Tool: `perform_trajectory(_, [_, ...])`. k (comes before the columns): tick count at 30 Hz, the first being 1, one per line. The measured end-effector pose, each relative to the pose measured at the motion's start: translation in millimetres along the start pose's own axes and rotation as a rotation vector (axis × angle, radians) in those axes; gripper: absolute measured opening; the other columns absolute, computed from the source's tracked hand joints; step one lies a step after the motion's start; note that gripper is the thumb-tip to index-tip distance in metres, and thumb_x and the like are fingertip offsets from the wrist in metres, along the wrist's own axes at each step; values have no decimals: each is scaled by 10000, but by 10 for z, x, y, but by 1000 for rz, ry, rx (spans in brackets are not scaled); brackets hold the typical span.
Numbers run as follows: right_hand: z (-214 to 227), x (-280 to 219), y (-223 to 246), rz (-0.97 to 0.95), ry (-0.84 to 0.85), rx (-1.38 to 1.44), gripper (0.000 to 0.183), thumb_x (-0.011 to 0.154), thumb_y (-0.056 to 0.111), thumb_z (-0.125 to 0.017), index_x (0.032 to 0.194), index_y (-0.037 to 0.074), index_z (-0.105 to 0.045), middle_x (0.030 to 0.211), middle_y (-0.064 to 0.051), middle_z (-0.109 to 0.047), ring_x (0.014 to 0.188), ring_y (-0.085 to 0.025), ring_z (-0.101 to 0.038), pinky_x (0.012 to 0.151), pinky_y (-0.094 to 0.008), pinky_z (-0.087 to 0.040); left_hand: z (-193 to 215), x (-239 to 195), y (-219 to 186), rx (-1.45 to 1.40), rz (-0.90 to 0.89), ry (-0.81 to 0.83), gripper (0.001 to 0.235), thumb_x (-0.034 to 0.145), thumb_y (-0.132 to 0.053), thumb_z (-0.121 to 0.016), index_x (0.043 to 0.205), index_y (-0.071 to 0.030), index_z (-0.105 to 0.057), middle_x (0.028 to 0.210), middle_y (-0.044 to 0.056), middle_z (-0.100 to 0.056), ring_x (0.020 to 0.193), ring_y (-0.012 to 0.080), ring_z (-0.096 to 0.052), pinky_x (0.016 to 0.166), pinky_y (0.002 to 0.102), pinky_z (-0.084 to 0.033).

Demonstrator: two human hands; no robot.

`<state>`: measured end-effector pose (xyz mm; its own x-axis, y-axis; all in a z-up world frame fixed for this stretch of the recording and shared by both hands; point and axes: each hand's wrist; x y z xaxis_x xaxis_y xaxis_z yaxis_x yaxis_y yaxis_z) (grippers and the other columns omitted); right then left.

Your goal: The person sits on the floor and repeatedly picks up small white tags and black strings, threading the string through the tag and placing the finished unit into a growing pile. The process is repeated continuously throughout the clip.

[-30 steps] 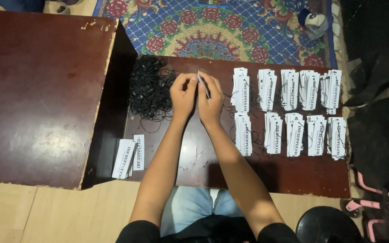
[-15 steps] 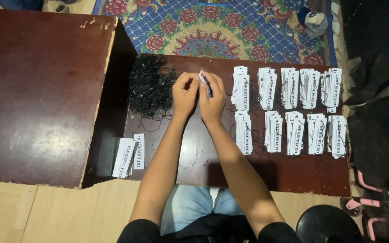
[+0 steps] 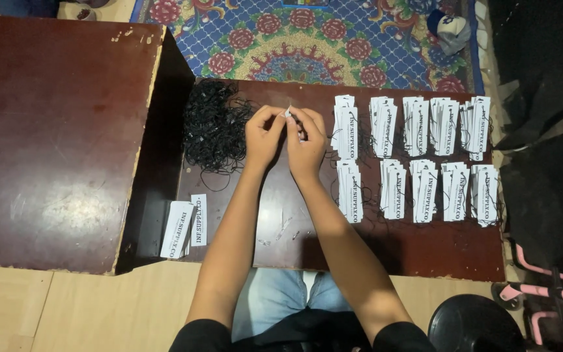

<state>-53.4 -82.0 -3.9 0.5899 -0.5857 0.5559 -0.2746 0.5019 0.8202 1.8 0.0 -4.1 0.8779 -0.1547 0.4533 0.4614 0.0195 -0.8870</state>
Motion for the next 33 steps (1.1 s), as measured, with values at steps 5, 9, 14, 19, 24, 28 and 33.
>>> perform_trajectory(5, [22,13,15,-67,15,60,163,987,95,-666,1103,135,-774,1051,-46,-698,863,-189,-658,723,-295,-519,34,8,-49,-29,3,26,111,940,-69,-702,893,-126,-785,792,56,-705,806,187,-673,804,333,-517])
perform_trajectory(9, [25,18,54,-108,9,55,146,946,78,-706,1067,129,-769,1006,-31,-702,785,-142,-625,652,-239,-496,35,4,3,-26,12,41,119,937,-61,-698,885,-124,-785,797,62,-708,816,180,-676,815,337,-519])
perform_trajectory(14, [46,11,-14,-142,-5,45,77,932,81,-714,992,120,-742,955,4,-684,729,-109,-599,601,-202,-482,35,-2,62,-56,26,86,126,949,-69,-691,882,-114,-787,791,54,-703,815,173,-671,822,334,-522])
perform_trajectory(19, [37,22,-7,-167,-40,41,65,941,46,-662,966,99,-690,918,-15,-645,686,-98,-591,568,-194,-471,14,-25,79,-79,34,127,248,1013,-178,-661,794,-122,-762,714,38,-673,734,168,-641,785,325,-518])
perform_trajectory(24, [28,16,10,-114,-52,-22,59,924,53,-663,904,105,-645,883,-10,-601,649,-137,-575,551,-230,-471,41,-4,-183,55,-27,83,151,989,-162,-699,859,-120,-764,739,71,-666,750,229,-674,754,351,-531])
perform_trajectory(28, [100,65,305,-8,-66,32,128,931,33,-599,840,120,-575,918,-18,-608,730,-168,-558,652,-278,-454,16,0,-110,99,-79,-5,123,990,-144,-680,914,-127,-775,776,53,-689,768,244,-679,742,342,-534])
perform_trajectory(33, [168,69,533,229,123,350,186,902,34,-517,728,91,-483,1087,-158,-711,1042,-332,-669,902,-397,-474,26,28,-72,193,-164,-178,46,947,-111,-730,936,-119,-774,855,12,-687,852,230,-644,798,326,-512])
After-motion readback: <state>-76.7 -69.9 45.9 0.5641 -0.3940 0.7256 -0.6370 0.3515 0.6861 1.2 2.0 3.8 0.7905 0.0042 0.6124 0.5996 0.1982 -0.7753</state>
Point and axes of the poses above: each hand's wrist, its own x-axis towards the middle knuckle, its own z-axis out of the back of the hand, y = z × x
